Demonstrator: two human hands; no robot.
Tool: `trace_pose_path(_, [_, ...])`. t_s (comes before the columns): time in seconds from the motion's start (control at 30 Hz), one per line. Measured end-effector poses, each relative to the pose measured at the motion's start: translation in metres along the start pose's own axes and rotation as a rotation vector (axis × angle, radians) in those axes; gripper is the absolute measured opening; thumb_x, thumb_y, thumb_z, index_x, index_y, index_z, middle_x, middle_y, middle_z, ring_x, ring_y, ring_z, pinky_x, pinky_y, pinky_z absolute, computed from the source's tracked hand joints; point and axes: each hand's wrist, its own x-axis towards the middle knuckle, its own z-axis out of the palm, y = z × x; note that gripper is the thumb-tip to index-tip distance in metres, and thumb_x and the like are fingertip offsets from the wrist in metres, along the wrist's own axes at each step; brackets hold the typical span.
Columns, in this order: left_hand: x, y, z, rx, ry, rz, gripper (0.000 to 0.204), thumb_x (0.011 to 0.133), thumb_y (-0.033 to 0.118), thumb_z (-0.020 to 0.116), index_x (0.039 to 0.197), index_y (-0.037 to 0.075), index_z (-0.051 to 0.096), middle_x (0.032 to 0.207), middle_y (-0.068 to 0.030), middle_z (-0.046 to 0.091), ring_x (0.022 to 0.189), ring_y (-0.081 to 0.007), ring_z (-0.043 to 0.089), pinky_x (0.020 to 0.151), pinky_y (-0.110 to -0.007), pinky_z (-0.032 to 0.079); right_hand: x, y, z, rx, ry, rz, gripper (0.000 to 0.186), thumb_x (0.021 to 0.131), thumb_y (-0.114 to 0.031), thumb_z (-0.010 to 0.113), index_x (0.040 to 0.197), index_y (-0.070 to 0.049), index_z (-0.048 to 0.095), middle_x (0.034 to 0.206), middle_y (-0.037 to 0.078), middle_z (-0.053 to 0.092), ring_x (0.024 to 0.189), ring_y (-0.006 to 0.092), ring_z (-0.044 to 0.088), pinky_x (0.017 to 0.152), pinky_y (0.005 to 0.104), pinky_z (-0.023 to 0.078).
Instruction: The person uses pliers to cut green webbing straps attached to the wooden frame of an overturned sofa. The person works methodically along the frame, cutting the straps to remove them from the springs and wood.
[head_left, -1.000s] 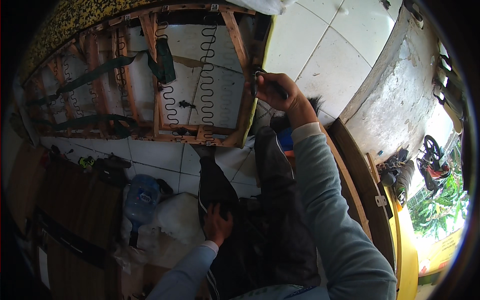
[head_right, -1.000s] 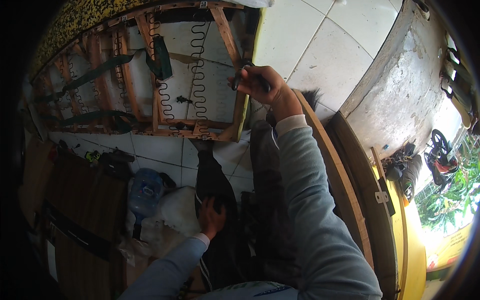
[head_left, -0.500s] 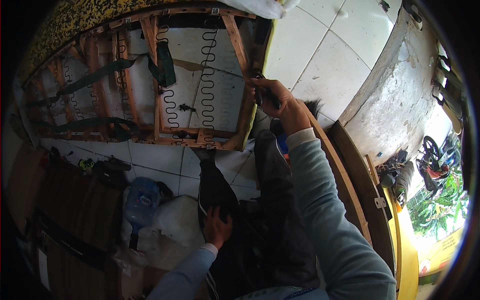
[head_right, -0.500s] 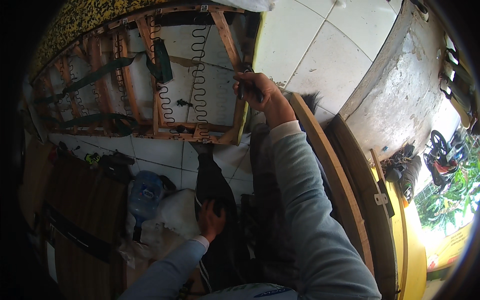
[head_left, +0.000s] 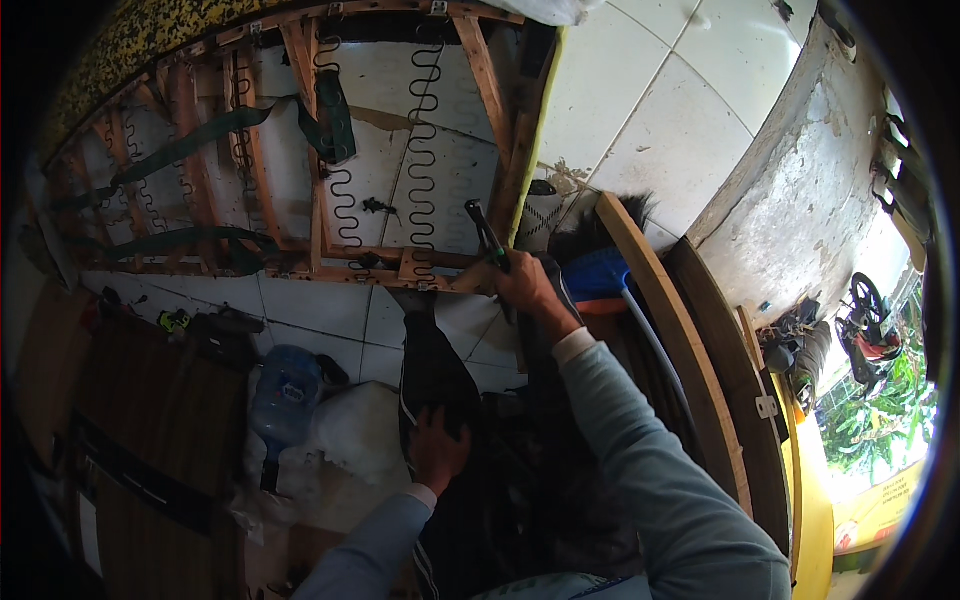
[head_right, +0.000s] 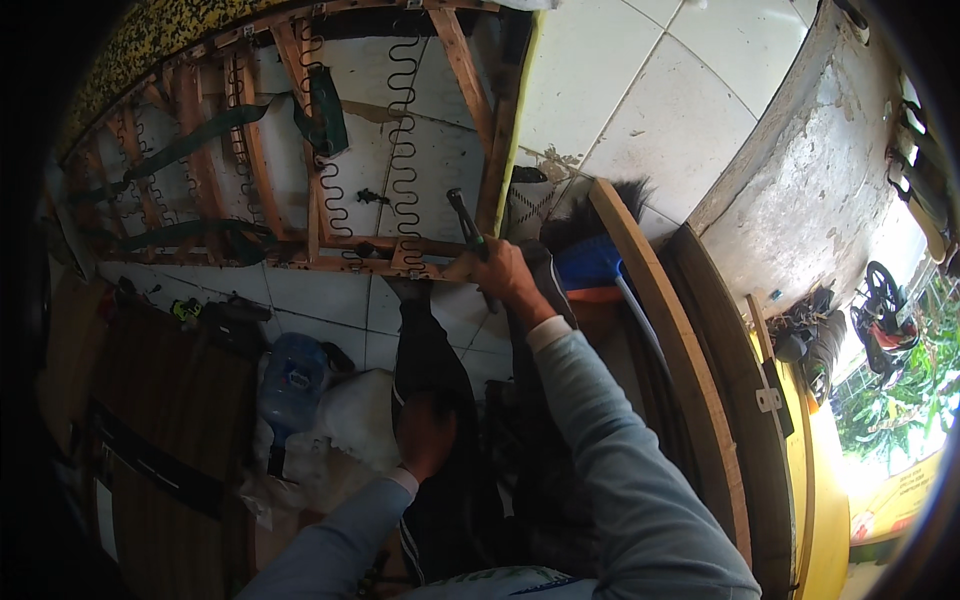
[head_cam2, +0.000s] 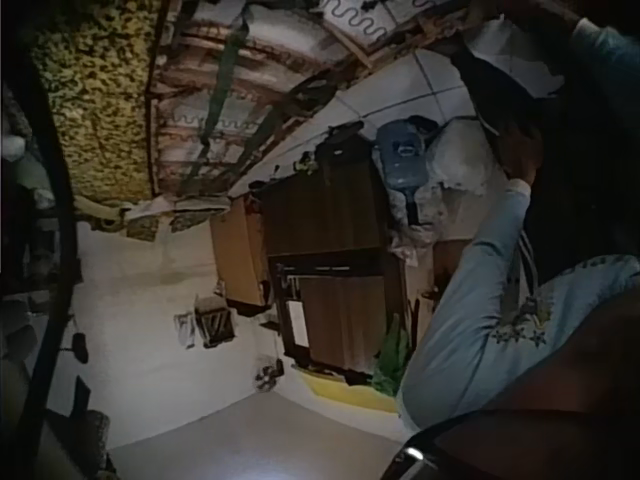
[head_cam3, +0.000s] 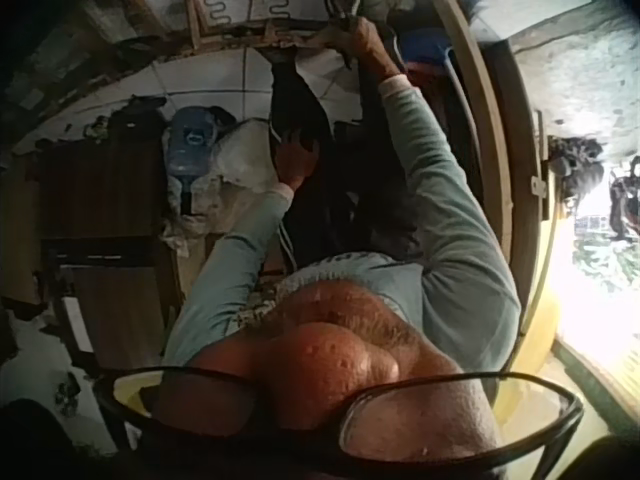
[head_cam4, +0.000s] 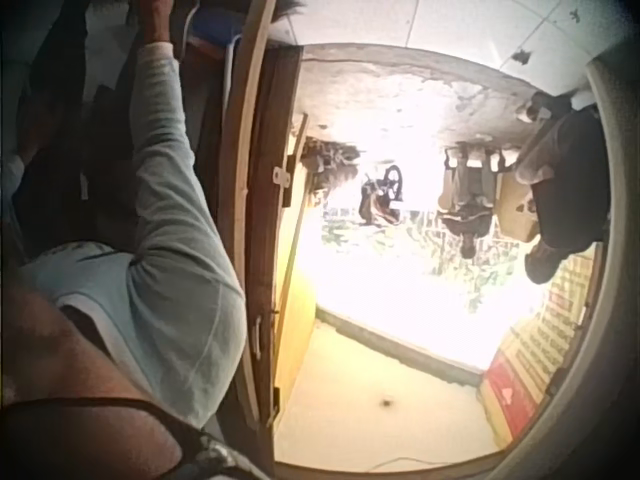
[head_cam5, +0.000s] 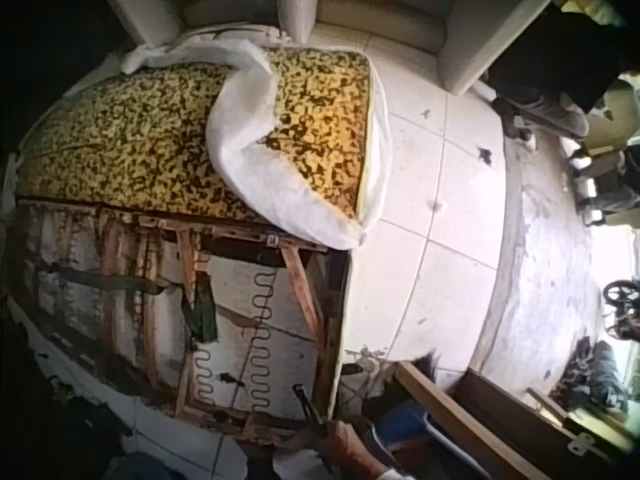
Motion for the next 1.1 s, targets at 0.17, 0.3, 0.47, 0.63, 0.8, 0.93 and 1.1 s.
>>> trace_pose_path(0.17, [0.137,0.022,-0.015,-0.212,0.45,0.355,0.037,0.097,0.024,0.069,0.126,0.001,0.066,0.126,-0.0235,0.066,0.118,-0.0425,0.065,0.099,-0.051,0.054,-0.045,-0.041,0.012,0.749,0.084,0.263,0.038,0.105,-0.017,0.059,0.136,0.005,0.059,0.091,0.012,0.074,0.089,0.0219,0.076,0.076,0.0359,0.062])
trace_pose_path(0.3, [0.25,0.161,-0.094,-0.039,0.613,0.812,0.061,0.098,0.016,0.06,0.157,0.008,0.046,0.145,-0.0192,0.057,0.124,-0.0393,0.06,0.104,-0.049,0.049,-0.051,-0.064,0.007,1.035,0.424,0.219,0.057,0.107,-0.013,0.055,0.157,0.005,0.036,0.1,0.015,0.075,0.096,0.0248,0.076,0.08,0.0365,0.063])
trace_pose_path(0.47, [0.304,0.262,-0.111,0.386,0.572,0.631,0.076,0.097,0.02,0.062,0.166,0.028,0.031,0.158,-0.0147,0.044,0.129,-0.0346,0.055,0.103,-0.052,0.047,-0.029,-0.059,-0.038,0.995,0.504,0.19,0.063,0.107,-0.013,0.055,0.161,0.004,0.027,0.103,0.02,0.076,0.093,0.024,0.075,0.085,0.0388,0.064])
trace_pose_path(0.63, [0.306,0.26,-0.102,0.561,0.556,0.613,0.076,0.101,0.024,0.059,0.168,0.033,0.026,0.161,-0.0143,0.039,0.13,-0.0336,0.055,0.104,-0.054,0.045,-0.027,-0.058,-0.049,1.0,0.436,0.195,0.064,0.107,-0.016,0.057,0.161,0.004,0.03,0.101,0.018,0.077,0.093,0.0229,0.075,0.085,0.0372,0.063])
trace_pose_path(0.8, [0.305,0.247,-0.105,0.599,0.562,0.654,0.065,0.103,0.025,0.056,0.165,0.028,0.035,0.163,-0.0144,0.04,0.134,-0.0336,0.054,0.109,-0.058,0.042,-0.02,-0.062,-0.036,0.919,0.343,0.205,0.061,0.106,-0.015,0.059,0.159,0.003,0.035,0.099,0.016,0.078,0.09,0.02,0.075,0.082,0.0342,0.062])
trace_pose_path(0.93, [0.289,0.224,-0.103,0.349,0.607,0.747,0.052,0.096,0.021,0.063,0.148,0.015,0.057,0.158,-0.0173,0.048,0.131,-0.0356,0.054,0.111,-0.06,0.04,-0.016,-0.06,-0.027,0.879,0.282,0.193,0.056,0.104,-0.013,0.062,0.155,0.001,0.044,0.089,0.008,0.073,0.08,0.0149,0.072,0.07,0.0292,0.058])
trace_pose_path(1.1, [0.241,0.13,-0.099,0.076,0.623,0.806,0.048,0.094,0.026,0.069,0.138,0.009,0.061,0.149,-0.0164,0.05,0.135,-0.0358,0.05,0.114,-0.055,0.038,-0.021,-0.062,-0.025,0.831,0.237,0.286,0.047,0.103,-0.02,0.067,0.146,-0.004,0.057,0.071,-0.006,0.052,0.058,0.0033,0.048,0.053,0.022,0.042])
